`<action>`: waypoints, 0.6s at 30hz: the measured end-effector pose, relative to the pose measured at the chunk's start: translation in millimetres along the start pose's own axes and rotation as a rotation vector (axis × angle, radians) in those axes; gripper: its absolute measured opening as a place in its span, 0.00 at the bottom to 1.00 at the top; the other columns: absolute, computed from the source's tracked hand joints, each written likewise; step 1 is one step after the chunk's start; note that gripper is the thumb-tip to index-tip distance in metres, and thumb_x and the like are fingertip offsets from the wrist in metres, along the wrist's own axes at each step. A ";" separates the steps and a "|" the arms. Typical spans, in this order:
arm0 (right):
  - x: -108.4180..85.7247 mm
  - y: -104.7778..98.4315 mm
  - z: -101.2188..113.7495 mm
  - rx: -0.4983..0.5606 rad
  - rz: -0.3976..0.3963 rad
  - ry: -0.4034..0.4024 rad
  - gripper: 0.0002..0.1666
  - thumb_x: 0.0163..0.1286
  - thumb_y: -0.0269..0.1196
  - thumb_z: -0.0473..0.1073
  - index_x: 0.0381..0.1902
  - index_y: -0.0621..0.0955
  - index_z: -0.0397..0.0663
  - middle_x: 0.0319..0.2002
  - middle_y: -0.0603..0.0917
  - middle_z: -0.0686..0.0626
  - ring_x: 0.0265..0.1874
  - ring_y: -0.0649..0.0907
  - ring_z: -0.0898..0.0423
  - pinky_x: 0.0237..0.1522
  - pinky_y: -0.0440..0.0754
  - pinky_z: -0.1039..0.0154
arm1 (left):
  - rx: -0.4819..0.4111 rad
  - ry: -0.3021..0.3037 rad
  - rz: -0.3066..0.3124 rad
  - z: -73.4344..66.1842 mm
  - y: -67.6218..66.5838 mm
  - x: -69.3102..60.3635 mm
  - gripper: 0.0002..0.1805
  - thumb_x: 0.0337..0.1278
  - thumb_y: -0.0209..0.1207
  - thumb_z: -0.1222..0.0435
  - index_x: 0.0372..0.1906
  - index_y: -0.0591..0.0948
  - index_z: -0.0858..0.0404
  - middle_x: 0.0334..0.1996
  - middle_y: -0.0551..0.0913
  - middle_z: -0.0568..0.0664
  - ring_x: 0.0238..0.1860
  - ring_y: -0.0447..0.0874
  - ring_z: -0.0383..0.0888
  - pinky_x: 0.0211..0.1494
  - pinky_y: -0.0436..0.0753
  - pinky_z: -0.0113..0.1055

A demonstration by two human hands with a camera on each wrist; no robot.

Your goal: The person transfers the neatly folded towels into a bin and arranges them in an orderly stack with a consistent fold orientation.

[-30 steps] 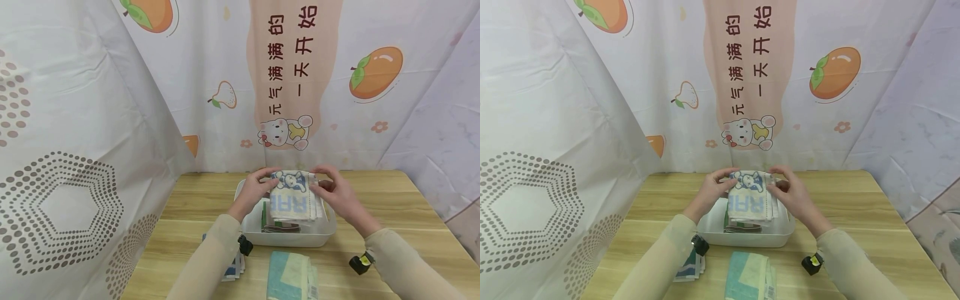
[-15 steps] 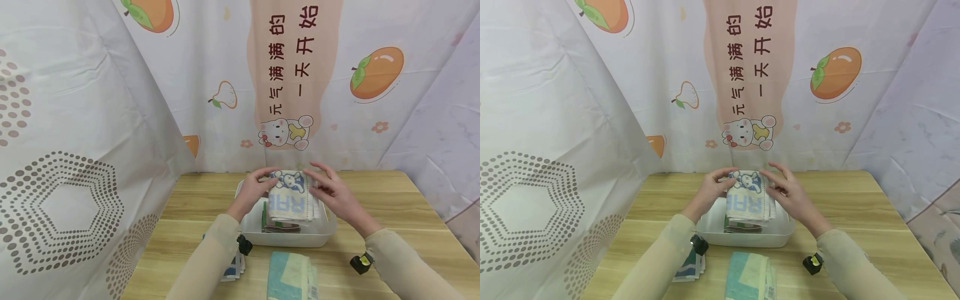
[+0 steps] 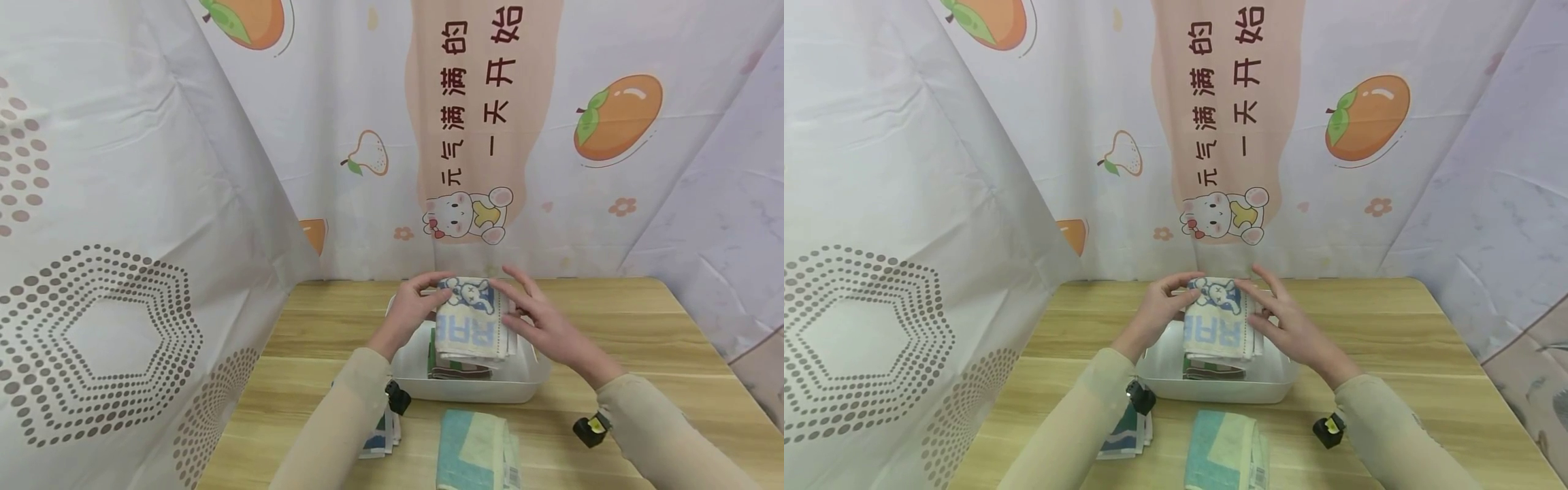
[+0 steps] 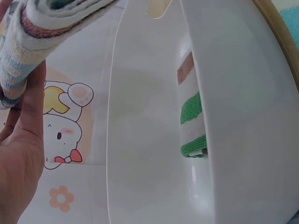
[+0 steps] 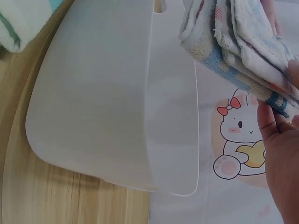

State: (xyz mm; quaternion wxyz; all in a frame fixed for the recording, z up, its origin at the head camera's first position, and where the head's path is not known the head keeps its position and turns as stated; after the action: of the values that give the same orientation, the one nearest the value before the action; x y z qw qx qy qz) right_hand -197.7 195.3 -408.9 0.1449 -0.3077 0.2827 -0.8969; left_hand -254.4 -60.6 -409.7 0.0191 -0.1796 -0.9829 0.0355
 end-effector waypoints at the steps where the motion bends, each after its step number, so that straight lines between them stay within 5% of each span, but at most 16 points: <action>1: -0.1 0.3 -0.2 -0.017 0.002 0.009 0.37 0.73 0.63 0.31 0.77 0.68 0.52 0.80 0.52 0.41 0.41 0.76 0.64 0.46 0.77 0.71 | -0.002 0.000 0.001 -0.3 0.0 -0.3 0.18 0.69 0.65 0.58 0.61 0.85 0.48 0.53 0.79 0.50 0.43 0.87 0.45 0.43 0.89 0.41; 7: -0.4 2.4 -4.4 0.003 0.015 0.102 0.35 0.76 0.61 0.35 0.78 0.67 0.54 0.74 0.65 0.40 0.41 0.77 0.60 0.43 0.78 0.70 | 0.010 0.022 0.004 -0.4 -0.9 0.0 0.16 0.68 0.65 0.57 0.58 0.86 0.44 0.54 0.80 0.48 0.45 0.87 0.46 0.42 0.89 0.40; 10: -0.5 2.7 -7.5 0.034 0.027 0.141 0.35 0.77 0.60 0.36 0.78 0.66 0.54 0.56 0.77 0.41 0.35 0.75 0.57 0.36 0.77 0.68 | 0.033 0.031 -0.001 -0.5 -1.7 0.0 0.16 0.68 0.66 0.57 0.58 0.86 0.43 0.54 0.80 0.48 0.47 0.87 0.45 0.42 0.88 0.39; 14: -0.4 2.6 -10.1 0.073 0.046 0.191 0.36 0.78 0.60 0.39 0.79 0.65 0.59 0.40 0.77 0.47 0.32 0.75 0.56 0.31 0.76 0.66 | 0.048 0.029 -0.013 -1.0 -2.9 -0.8 0.16 0.68 0.66 0.57 0.58 0.86 0.44 0.55 0.80 0.47 0.47 0.87 0.44 0.42 0.88 0.38; 18: -0.1 4.8 -13.1 0.147 0.109 0.242 0.38 0.78 0.60 0.41 0.81 0.60 0.62 0.55 0.78 0.41 0.37 0.81 0.53 0.35 0.80 0.64 | 0.035 0.028 -0.024 -0.8 -3.9 -1.9 0.15 0.68 0.65 0.58 0.57 0.86 0.44 0.54 0.80 0.46 0.49 0.87 0.45 0.44 0.88 0.40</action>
State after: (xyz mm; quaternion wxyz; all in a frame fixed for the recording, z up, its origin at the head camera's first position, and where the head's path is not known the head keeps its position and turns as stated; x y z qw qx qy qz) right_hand -205.5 197.0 -420.3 0.1806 -0.1702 0.2481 -0.9364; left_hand -254.0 -64.9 -408.6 0.0364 -0.1680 -0.9838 0.0500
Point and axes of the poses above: each hand's wrist, its own x-axis towards the middle knuckle, its own y-axis out of the palm, z = x × y, the point moved 2 cm from there along x, towards the middle knuckle
